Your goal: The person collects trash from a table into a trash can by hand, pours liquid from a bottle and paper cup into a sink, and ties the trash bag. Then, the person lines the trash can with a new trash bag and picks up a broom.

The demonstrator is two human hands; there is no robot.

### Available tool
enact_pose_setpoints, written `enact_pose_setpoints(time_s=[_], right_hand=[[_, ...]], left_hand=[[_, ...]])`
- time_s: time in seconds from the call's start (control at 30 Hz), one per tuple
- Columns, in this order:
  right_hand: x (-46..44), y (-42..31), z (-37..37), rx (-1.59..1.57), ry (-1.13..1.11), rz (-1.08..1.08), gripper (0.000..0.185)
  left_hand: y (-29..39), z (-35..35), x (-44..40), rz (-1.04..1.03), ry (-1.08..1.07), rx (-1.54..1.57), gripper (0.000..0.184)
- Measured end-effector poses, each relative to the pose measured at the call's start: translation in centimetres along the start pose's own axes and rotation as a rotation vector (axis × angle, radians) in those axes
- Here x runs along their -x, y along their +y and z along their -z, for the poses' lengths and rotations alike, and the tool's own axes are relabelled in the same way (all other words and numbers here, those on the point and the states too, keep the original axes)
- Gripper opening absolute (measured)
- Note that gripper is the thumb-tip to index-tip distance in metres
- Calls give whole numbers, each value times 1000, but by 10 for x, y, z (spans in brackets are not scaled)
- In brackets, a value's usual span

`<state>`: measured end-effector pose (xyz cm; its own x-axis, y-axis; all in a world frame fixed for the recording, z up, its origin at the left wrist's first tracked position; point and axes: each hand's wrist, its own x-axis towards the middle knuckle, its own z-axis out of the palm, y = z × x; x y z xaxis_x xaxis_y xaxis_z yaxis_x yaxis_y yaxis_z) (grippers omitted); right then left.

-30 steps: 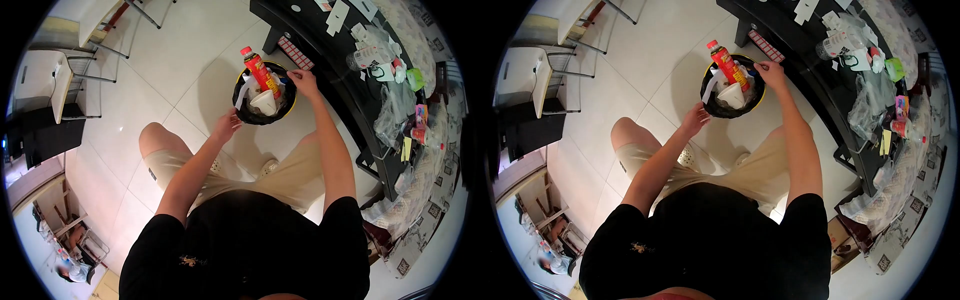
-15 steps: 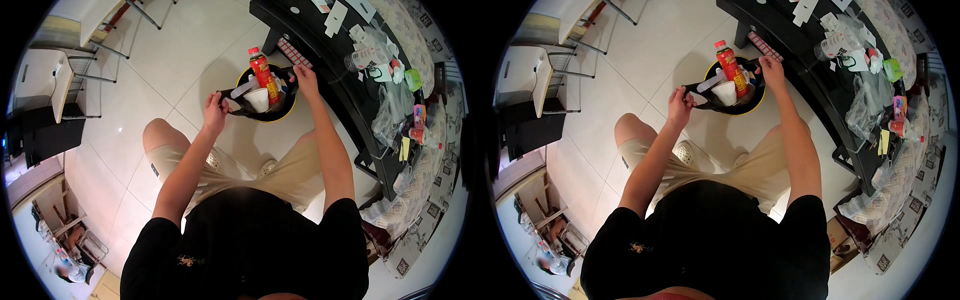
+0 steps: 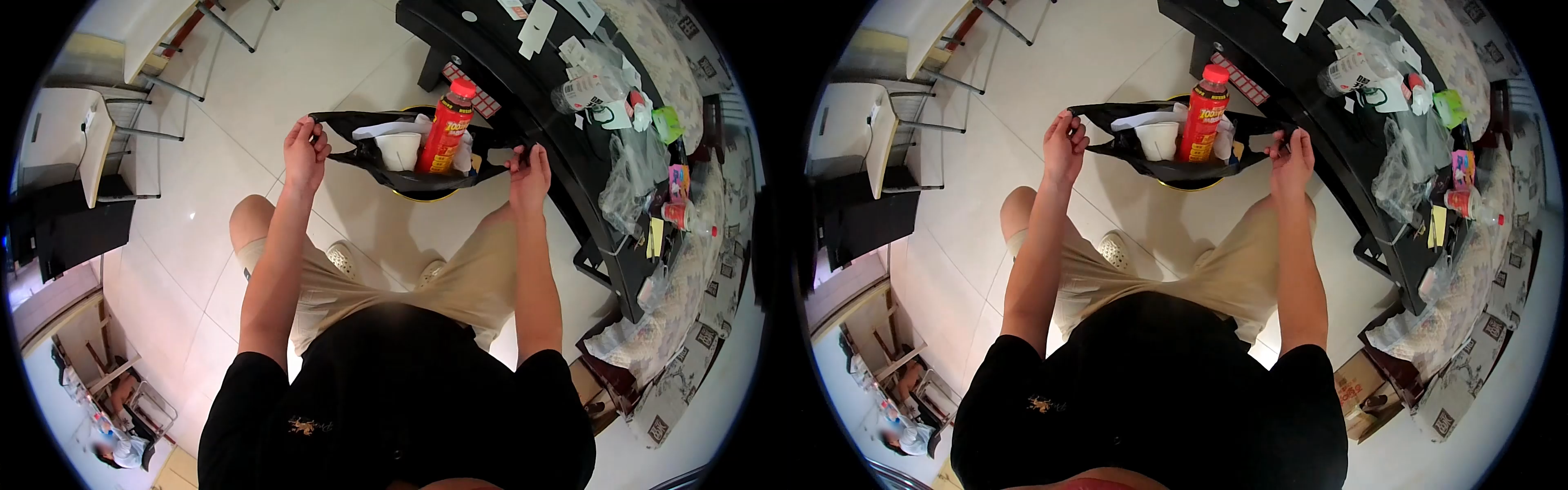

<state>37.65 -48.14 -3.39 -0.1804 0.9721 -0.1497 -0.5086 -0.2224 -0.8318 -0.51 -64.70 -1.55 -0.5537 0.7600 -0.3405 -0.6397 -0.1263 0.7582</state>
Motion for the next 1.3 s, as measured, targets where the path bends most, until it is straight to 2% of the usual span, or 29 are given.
enact_pose_setpoints(time_s=[0.17,0.27,0.33,0.47,0.5,0.57,0.67,0.8,0.9,1.0,1.1,1.2,1.3], right_hand=[[7,-5,-17,-12,44,56,16],[17,-18,-33,-34,-13,98,16],[29,-22,-50,-14,-95,107,15],[38,-5,-75,332,-293,106,17],[41,-8,-88,372,-325,105,17],[46,-11,-102,424,-367,107,18],[48,-11,-109,452,-386,126,18],[44,-10,-109,447,-410,133,17],[41,-7,-107,438,-418,138,16],[39,-7,-105,411,-385,148,16],[40,-15,-102,358,-279,123,17],[41,-14,-92,303,-186,85,20],[38,-11,-87,246,-147,51,23]], left_hand=[[8,-20,1,-79,21,-62,11],[17,-22,-2,-129,-10,-180,7],[30,-39,8,-194,-54,-392,14],[25,-78,5,-446,-245,-746,28],[20,-81,0,-380,-284,-803,26],[21,-105,1,-354,-293,-1119,37],[11,-131,-2,-441,-281,-1394,62],[-7,-148,-33,-211,-316,-1605,95],[-12,-164,-45,43,-447,-1618,91],[-29,-159,-55,-125,-468,-1610,88],[-28,-143,-34,-537,-464,-1497,75],[-10,-143,2,-680,-544,-1588,65],[-6,-150,25,-607,-609,-1767,67]])
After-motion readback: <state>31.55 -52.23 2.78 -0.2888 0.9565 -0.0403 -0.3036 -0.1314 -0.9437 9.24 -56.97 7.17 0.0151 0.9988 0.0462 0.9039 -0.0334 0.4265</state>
